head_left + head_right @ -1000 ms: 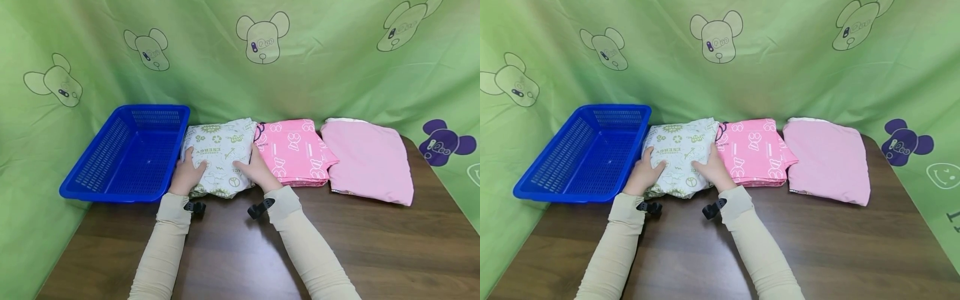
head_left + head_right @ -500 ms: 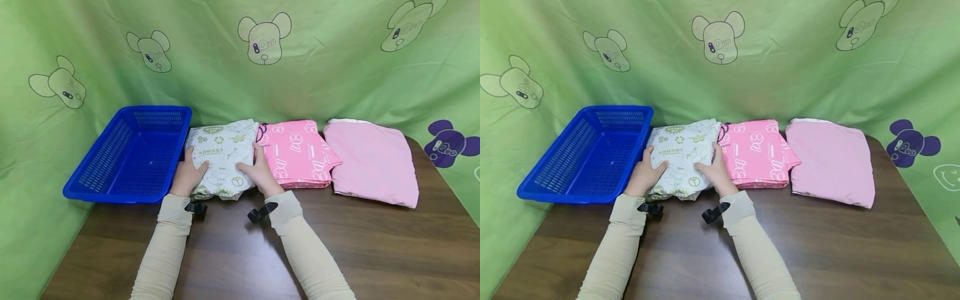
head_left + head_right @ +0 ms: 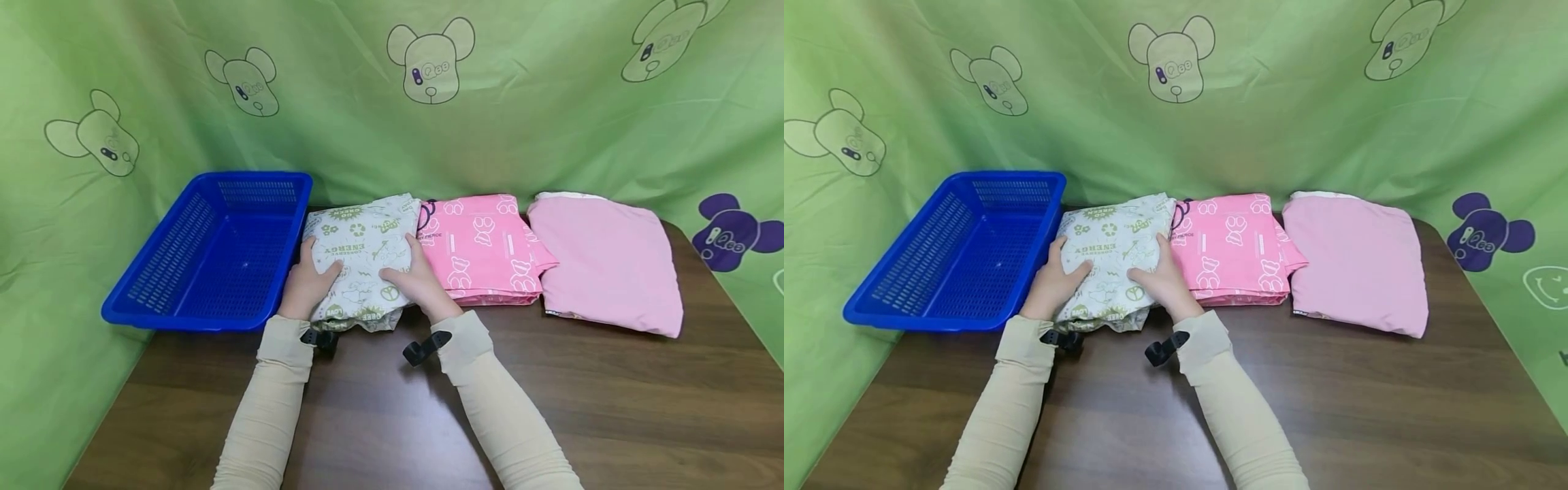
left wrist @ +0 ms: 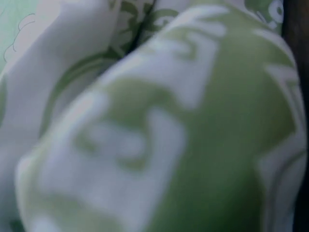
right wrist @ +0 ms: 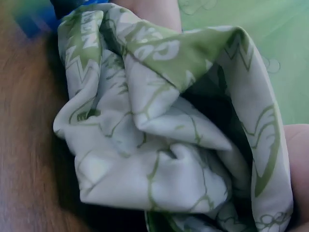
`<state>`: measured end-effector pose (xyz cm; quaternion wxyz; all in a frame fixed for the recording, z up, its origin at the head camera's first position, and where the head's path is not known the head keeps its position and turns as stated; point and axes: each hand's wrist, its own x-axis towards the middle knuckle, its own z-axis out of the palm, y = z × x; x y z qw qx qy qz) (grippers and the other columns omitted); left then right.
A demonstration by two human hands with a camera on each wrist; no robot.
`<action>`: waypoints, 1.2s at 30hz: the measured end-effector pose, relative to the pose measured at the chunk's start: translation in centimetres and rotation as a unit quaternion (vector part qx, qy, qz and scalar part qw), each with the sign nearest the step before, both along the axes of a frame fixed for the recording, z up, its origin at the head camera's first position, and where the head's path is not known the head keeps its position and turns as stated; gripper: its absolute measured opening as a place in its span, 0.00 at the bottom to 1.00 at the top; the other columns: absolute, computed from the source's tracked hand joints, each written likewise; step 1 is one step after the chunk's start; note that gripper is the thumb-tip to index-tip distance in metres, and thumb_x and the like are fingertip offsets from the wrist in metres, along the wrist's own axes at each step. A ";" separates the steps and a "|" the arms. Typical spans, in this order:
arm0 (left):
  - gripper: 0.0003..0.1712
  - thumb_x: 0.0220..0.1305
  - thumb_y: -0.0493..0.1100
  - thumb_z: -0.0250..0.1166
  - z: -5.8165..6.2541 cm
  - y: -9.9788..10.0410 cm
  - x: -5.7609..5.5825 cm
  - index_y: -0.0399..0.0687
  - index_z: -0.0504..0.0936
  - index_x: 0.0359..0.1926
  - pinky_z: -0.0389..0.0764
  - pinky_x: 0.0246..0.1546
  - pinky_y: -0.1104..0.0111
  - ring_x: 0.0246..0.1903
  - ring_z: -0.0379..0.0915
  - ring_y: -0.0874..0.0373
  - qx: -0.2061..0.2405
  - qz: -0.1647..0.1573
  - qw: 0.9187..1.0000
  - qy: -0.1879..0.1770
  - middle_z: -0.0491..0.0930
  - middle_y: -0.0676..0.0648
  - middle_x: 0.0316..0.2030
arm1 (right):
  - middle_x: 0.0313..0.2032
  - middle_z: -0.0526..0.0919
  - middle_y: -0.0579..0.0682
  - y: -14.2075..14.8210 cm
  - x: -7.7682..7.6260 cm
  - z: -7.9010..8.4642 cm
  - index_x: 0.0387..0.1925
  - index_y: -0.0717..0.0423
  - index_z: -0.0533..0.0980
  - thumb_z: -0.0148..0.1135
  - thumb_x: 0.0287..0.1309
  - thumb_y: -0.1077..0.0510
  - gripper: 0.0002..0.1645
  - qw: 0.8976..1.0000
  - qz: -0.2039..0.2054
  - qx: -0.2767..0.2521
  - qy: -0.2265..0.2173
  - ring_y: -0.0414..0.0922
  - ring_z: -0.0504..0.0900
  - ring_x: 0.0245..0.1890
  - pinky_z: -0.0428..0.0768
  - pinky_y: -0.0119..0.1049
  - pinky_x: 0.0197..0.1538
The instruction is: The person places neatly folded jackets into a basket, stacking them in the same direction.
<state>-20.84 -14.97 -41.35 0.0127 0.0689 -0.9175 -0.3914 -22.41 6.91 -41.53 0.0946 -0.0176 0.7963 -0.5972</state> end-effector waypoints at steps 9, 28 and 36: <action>0.48 0.70 0.57 0.62 -0.1 0.0 -0.2 0.56 0.46 0.81 0.76 0.48 0.43 0.47 0.78 0.30 0.029 -0.006 1.000 0.002 0.76 0.23 0.55 | 0.77 0.48 0.61 0.0 0.1 0.2 0.80 0.50 0.43 0.67 0.57 0.62 0.58 0.998 -0.023 -0.058 -0.016 0.55 0.58 0.72 0.62 0.47 0.72; 0.47 0.70 0.44 0.66 -0.3 0.4 -0.3 0.59 0.49 0.81 0.64 0.67 0.43 0.69 0.62 0.35 0.104 -0.018 0.993 0.053 0.53 0.43 0.78 | 0.80 0.38 0.57 0.5 0.1 -0.1 0.81 0.45 0.40 0.67 0.59 0.62 0.60 0.997 0.013 -0.068 -0.046 0.58 0.49 0.76 0.58 0.52 0.74; 0.46 0.70 0.44 0.65 -0.2 0.3 -0.3 0.58 0.49 0.80 0.65 0.66 0.43 0.68 0.63 0.34 0.098 -0.025 0.993 0.058 0.53 0.43 0.78 | 0.79 0.44 0.60 0.3 1.2 1.9 0.81 0.52 0.40 0.62 0.60 0.53 0.57 0.996 0.019 0.085 -0.018 0.58 0.49 0.77 0.52 0.52 0.76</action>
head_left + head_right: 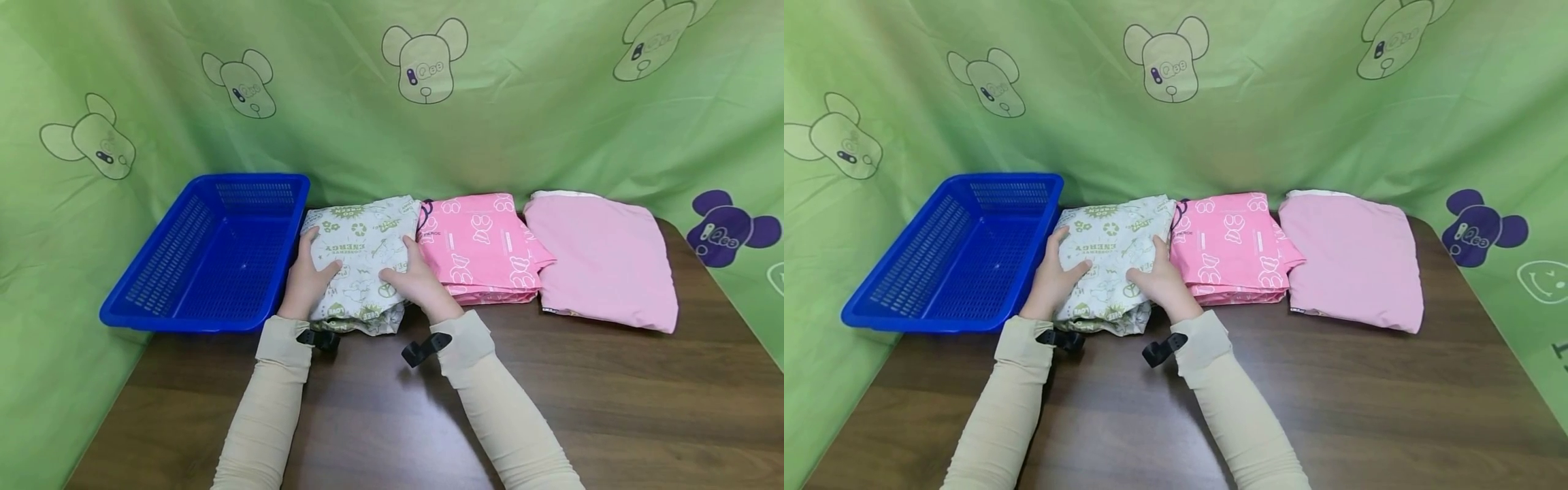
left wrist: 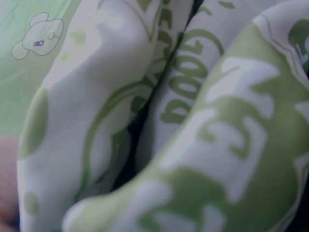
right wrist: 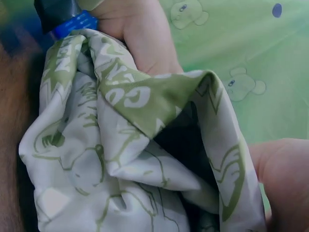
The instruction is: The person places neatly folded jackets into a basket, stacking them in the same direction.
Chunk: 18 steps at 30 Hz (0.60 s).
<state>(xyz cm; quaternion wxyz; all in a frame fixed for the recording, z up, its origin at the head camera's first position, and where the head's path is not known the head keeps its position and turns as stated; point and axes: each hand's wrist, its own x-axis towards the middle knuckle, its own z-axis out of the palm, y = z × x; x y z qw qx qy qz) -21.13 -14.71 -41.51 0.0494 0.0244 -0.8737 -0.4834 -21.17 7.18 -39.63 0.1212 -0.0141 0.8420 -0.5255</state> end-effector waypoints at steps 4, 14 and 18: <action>0.46 0.71 0.44 0.65 0.0 0.0 0.1 0.59 0.48 0.81 0.70 0.61 0.43 0.61 0.71 0.33 -0.001 0.000 1.000 -0.003 0.53 0.44 0.78 | 0.79 0.47 0.61 -0.3 0.3 0.1 0.81 0.51 0.40 0.62 0.59 0.53 0.57 1.000 -0.006 0.010 -0.001 0.59 0.52 0.76 0.54 0.53 0.75; 0.46 0.72 0.46 0.64 0.2 0.1 0.1 0.59 0.47 0.81 0.76 0.49 0.45 0.40 0.80 0.35 -0.007 0.002 1.000 -0.006 0.54 0.42 0.77 | 0.77 0.54 0.61 -0.7 0.1 -0.6 0.80 0.52 0.50 0.61 0.60 0.55 0.50 0.997 -0.057 -0.007 0.041 0.58 0.55 0.75 0.55 0.54 0.75; 0.46 0.72 0.46 0.64 0.1 0.1 0.1 0.59 0.47 0.81 0.76 0.47 0.46 0.37 0.80 0.36 -0.007 0.002 1.000 -0.006 0.54 0.42 0.78 | 0.76 0.58 0.59 -0.9 -0.1 -1.3 0.78 0.50 0.55 0.63 0.59 0.55 0.48 0.994 -0.084 -0.027 0.063 0.57 0.58 0.74 0.57 0.54 0.74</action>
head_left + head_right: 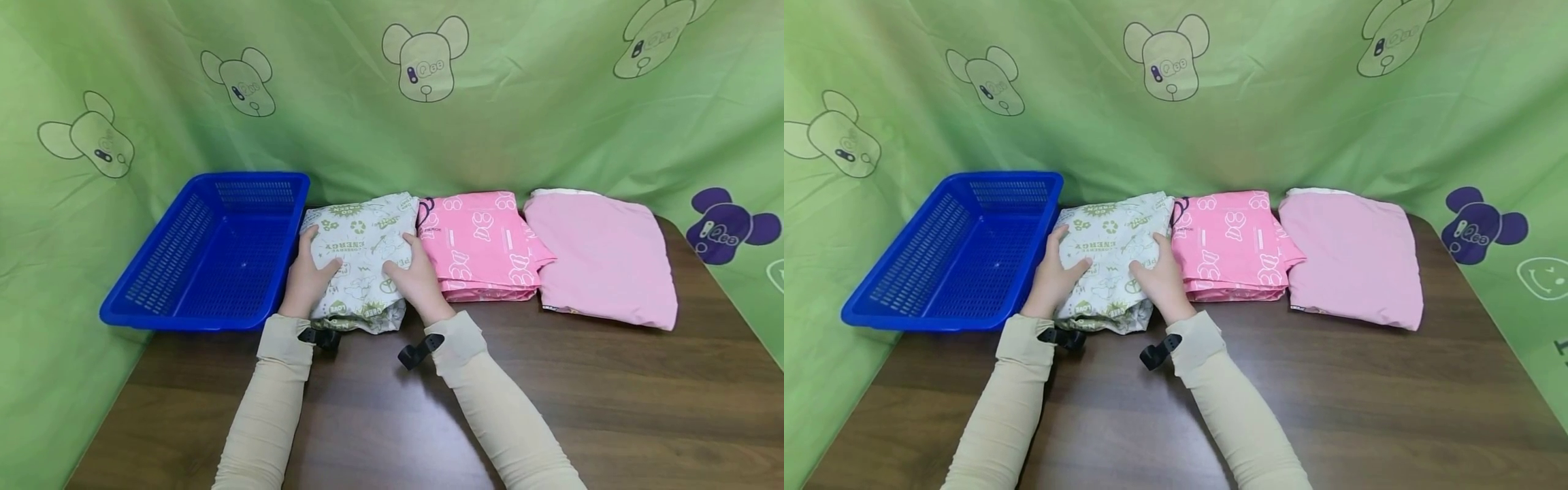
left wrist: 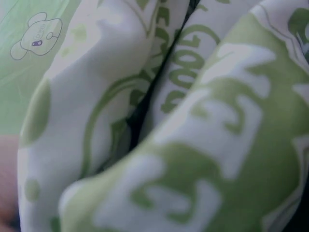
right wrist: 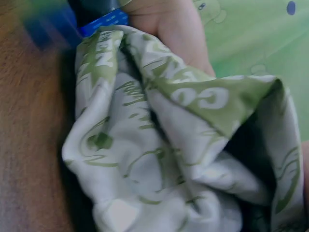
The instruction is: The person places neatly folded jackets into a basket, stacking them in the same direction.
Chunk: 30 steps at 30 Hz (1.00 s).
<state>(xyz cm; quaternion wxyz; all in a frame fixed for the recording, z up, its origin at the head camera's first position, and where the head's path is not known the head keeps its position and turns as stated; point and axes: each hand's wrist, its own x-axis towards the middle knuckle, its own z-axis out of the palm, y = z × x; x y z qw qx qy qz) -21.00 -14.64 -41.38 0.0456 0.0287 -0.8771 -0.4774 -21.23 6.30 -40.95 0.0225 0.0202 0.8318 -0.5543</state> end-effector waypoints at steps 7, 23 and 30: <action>0.46 0.71 0.45 0.64 0.1 0.2 0.0 0.60 0.48 0.81 0.76 0.46 0.45 0.41 0.79 0.34 0.000 0.002 1.000 0.007 0.62 0.39 0.74 | 0.76 0.59 0.56 0.1 -0.4 -1.0 0.75 0.52 0.60 0.66 0.57 0.58 0.45 0.997 -0.012 -0.061 0.044 0.52 0.56 0.75 0.54 0.51 0.75; 0.43 0.72 0.42 0.63 0.4 0.9 -0.1 0.59 0.52 0.80 0.72 0.58 0.45 0.61 0.71 0.36 0.011 -0.004 0.999 0.042 0.60 0.41 0.75 | 0.79 0.51 0.52 0.8 -0.9 -1.2 0.79 0.48 0.57 0.63 0.60 0.69 0.48 0.989 0.029 -0.137 0.038 0.50 0.46 0.78 0.58 0.50 0.74; 0.43 0.72 0.41 0.63 0.9 1.1 0.1 0.57 0.52 0.81 0.65 0.67 0.45 0.73 0.57 0.42 0.025 -0.015 0.997 0.068 0.56 0.44 0.77 | 0.79 0.52 0.51 1.1 -0.9 -0.6 0.79 0.47 0.56 0.63 0.59 0.70 0.49 0.987 0.026 -0.148 0.056 0.48 0.46 0.78 0.53 0.47 0.76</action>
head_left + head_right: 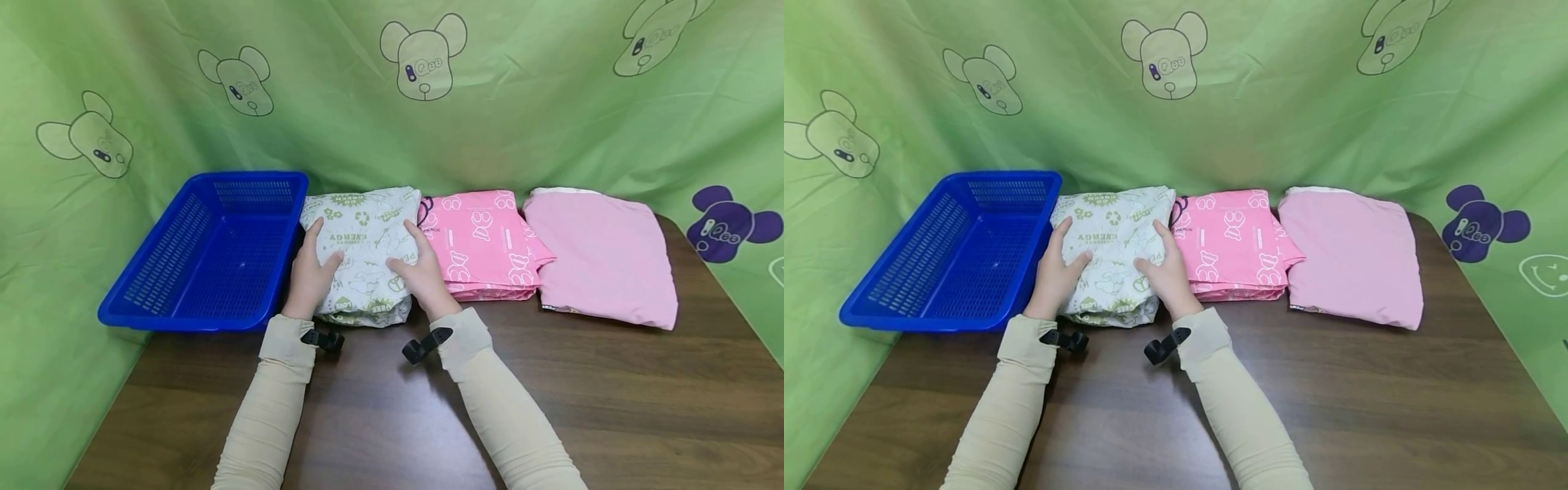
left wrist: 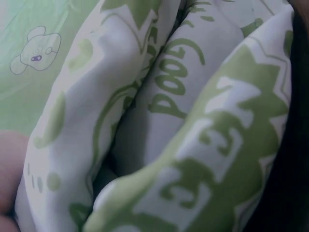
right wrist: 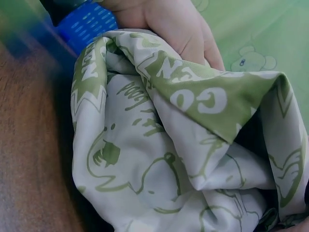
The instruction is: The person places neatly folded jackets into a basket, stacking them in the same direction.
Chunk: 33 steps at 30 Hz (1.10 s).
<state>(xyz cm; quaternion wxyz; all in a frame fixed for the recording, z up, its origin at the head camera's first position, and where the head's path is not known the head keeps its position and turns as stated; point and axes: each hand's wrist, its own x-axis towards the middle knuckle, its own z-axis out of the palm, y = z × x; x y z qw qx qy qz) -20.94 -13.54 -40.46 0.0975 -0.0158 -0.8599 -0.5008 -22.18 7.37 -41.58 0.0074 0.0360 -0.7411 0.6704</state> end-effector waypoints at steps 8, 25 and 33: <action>0.42 0.72 0.42 0.63 0.5 0.2 0.1 0.55 0.53 0.80 0.62 0.69 0.47 0.74 0.54 0.46 0.033 -0.007 0.999 0.035 0.57 0.46 0.77 | 0.78 0.56 0.49 0.3 0.3 1.7 0.78 0.47 0.59 0.64 0.58 0.69 0.48 0.999 -0.018 0.017 0.048 0.45 0.50 0.77 0.55 0.46 0.75; 0.44 0.71 0.41 0.63 3.7 0.2 1.4 0.53 0.52 0.81 0.54 0.73 0.49 0.77 0.43 0.54 0.068 -0.057 0.994 0.063 0.51 0.49 0.79 | 0.75 0.61 0.47 0.8 1.7 5.1 0.75 0.48 0.64 0.62 0.53 0.72 0.48 0.994 -0.043 -0.036 0.096 0.42 0.57 0.74 0.62 0.44 0.72; 0.47 0.68 0.39 0.66 6.2 -0.9 2.8 0.54 0.51 0.81 0.52 0.74 0.50 0.77 0.41 0.56 0.059 -0.091 0.993 0.056 0.50 0.51 0.79 | 0.73 0.62 0.44 0.4 2.8 6.3 0.76 0.43 0.64 0.61 0.54 0.74 0.49 0.992 -0.034 -0.103 0.069 0.42 0.70 0.63 0.75 0.38 0.61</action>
